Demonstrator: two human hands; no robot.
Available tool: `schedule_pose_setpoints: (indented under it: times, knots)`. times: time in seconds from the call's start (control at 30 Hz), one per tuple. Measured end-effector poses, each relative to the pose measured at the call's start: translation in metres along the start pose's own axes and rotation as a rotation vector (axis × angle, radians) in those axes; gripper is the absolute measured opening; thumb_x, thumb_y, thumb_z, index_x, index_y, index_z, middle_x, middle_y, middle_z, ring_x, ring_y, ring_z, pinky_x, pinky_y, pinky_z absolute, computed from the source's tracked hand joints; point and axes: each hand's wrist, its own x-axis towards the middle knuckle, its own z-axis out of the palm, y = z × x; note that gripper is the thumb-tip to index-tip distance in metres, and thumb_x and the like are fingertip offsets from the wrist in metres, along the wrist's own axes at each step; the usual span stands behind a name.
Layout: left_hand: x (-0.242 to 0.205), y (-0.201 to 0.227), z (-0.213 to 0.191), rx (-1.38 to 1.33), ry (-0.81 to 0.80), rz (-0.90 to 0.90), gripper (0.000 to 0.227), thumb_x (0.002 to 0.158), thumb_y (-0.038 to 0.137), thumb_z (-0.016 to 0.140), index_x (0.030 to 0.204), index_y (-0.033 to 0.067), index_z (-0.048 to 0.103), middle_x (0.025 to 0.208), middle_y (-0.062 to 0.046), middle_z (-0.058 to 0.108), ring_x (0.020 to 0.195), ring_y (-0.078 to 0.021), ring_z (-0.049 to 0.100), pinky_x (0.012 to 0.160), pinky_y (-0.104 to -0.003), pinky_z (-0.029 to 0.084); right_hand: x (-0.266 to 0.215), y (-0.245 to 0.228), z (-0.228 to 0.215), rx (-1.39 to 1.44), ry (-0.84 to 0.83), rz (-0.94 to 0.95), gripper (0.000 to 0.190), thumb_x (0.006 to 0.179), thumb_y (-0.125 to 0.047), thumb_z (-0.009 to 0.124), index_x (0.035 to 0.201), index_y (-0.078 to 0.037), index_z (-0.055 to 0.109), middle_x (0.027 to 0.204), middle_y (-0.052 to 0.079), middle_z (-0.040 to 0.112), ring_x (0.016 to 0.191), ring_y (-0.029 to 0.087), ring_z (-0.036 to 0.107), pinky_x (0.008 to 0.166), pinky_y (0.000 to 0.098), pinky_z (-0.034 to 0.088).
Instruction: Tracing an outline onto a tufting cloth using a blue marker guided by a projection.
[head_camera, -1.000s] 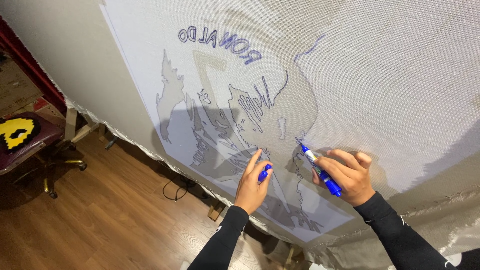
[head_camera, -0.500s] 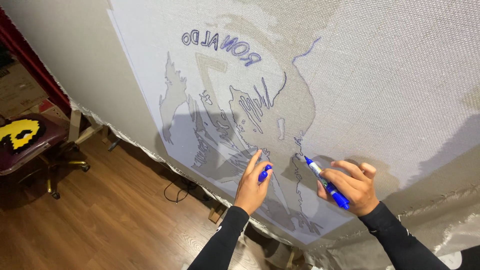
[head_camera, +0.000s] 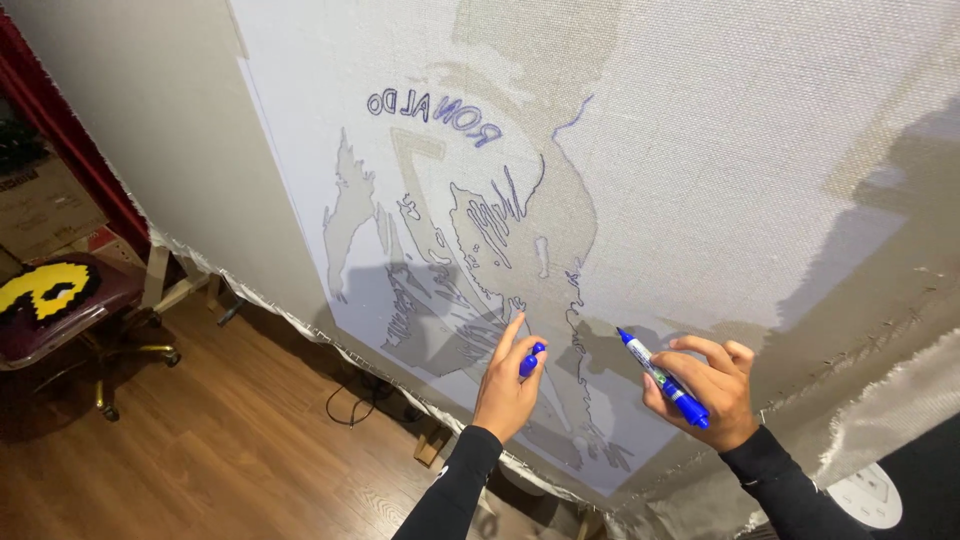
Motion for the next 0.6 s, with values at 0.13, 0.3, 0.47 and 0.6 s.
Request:
schedule_pose_setpoints:
  times: [0.13, 0.3, 0.47, 0.6]
  knots:
    - [-0.009, 0.019, -0.006, -0.021, -0.05, -0.085, 0.022, 0.097, 0.021, 0.061, 0.112, 0.0073, 0.067, 0.158, -0.015, 0.046, 0.119, -0.0363, 0.064, 0.096, -0.039, 0.051, -0.006, -0.008, -0.013, -0.018, 0.04, 0.122, 0.026, 0.07, -0.018, 0.083, 0.093, -0.013, 0.071, 0.093, -0.001, 0.07, 0.099, 0.017, 0.066, 0.09, 0.0362, 0.032]
    - [-0.018, 0.019, -0.009, -0.026, -0.072, 0.005, 0.022, 0.097, 0.019, 0.061, 0.115, 0.0074, 0.068, 0.157, -0.016, 0.045, 0.121, -0.0379, 0.063, 0.098, -0.04, 0.049, -0.019, -0.028, -0.029, -0.024, 0.157, 0.328, 0.028, 0.075, -0.016, 0.082, 0.1, -0.009, 0.07, 0.101, 0.004, 0.07, 0.103, 0.019, 0.064, 0.101, 0.0348, 0.036]
    - [-0.028, 0.026, -0.032, -0.044, -0.11, 0.007, 0.022, 0.097, 0.019, 0.061, 0.114, 0.0076, 0.068, 0.157, -0.016, 0.045, 0.119, -0.0369, 0.064, 0.094, -0.04, 0.051, -0.03, -0.055, -0.036, -0.086, 0.226, 0.434, 0.026, 0.082, -0.018, 0.08, 0.105, -0.009, 0.07, 0.104, 0.004, 0.069, 0.104, 0.02, 0.064, 0.098, 0.0314, 0.038]
    - [-0.043, 0.016, -0.06, -0.046, -0.096, 0.056, 0.02, 0.098, 0.019, 0.062, 0.113, 0.0065, 0.069, 0.155, -0.018, 0.048, 0.121, -0.0386, 0.063, 0.092, -0.04, 0.053, -0.03, -0.081, -0.036, -0.084, 0.252, 0.547, 0.027, 0.085, -0.022, 0.079, 0.107, -0.009, 0.07, 0.103, 0.005, 0.069, 0.098, 0.018, 0.063, 0.096, 0.0315, 0.038]
